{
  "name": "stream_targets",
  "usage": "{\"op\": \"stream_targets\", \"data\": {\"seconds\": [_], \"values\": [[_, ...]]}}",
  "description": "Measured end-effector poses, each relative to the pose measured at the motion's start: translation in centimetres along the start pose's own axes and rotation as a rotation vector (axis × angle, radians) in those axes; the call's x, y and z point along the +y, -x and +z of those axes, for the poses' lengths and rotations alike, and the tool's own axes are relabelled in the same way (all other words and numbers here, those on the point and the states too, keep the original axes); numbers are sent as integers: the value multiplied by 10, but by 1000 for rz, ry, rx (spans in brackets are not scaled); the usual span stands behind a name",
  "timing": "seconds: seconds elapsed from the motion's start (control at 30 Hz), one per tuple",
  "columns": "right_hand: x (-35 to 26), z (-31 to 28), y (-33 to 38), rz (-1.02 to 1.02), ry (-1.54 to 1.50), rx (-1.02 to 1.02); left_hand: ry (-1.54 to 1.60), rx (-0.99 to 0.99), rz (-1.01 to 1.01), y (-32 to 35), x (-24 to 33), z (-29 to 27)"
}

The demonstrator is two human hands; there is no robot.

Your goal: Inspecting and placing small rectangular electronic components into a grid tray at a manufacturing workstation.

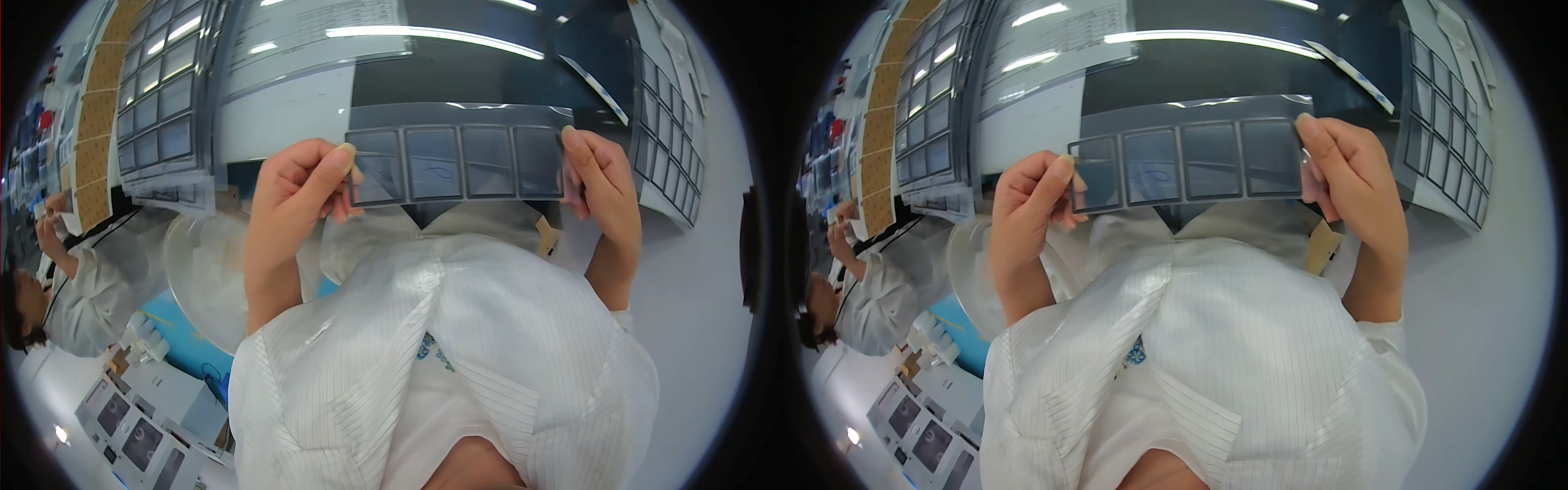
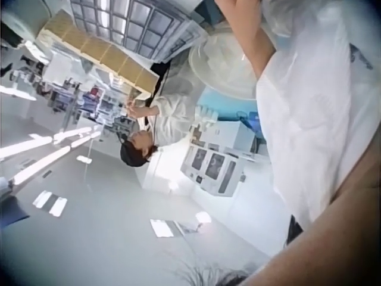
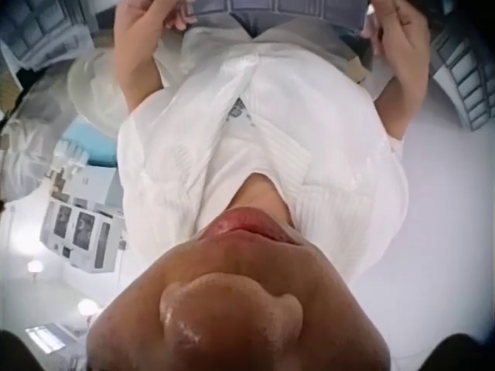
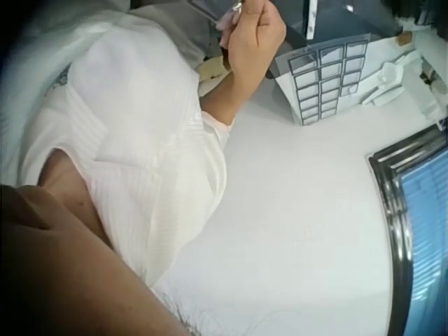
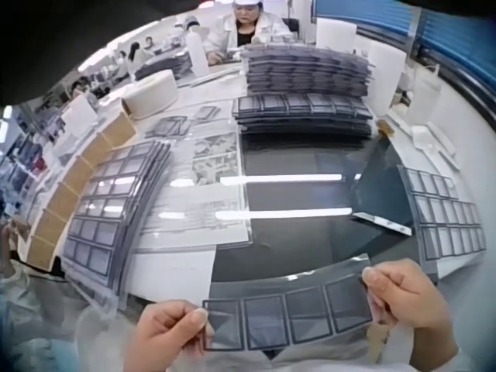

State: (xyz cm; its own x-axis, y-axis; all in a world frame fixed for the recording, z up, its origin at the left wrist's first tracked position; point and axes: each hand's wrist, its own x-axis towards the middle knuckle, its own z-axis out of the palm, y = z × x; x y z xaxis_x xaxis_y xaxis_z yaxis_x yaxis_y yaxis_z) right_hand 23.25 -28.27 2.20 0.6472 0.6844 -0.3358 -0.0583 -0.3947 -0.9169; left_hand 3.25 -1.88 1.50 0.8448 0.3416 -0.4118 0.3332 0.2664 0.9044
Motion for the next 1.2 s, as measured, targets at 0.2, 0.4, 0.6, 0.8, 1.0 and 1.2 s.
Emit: {"op": "stream_targets", "data": {"seconds": [0.2, 0.4, 0.6, 0.8, 1.0, 1.2], "values": [[2, 0, -2, 18, 39, 0, 14, -19, 0, 0, -1, 0], [5, -1, -3, -33, 45, -11, 20, -24, 17, 0, -4, -1], [5, -1, -2, -17, 38, -9, 5, -39, 29, -1, -7, -2], [4, -1, -3, -23, 41, -11, -3, -34, 19, -2, -9, -2], [7, -2, -2, -33, 31, -20, -3, -35, 27, -3, -11, -1], [3, -1, -2, -19, 35, -12, 0, -47, 32, -3, -12, -3]]}}
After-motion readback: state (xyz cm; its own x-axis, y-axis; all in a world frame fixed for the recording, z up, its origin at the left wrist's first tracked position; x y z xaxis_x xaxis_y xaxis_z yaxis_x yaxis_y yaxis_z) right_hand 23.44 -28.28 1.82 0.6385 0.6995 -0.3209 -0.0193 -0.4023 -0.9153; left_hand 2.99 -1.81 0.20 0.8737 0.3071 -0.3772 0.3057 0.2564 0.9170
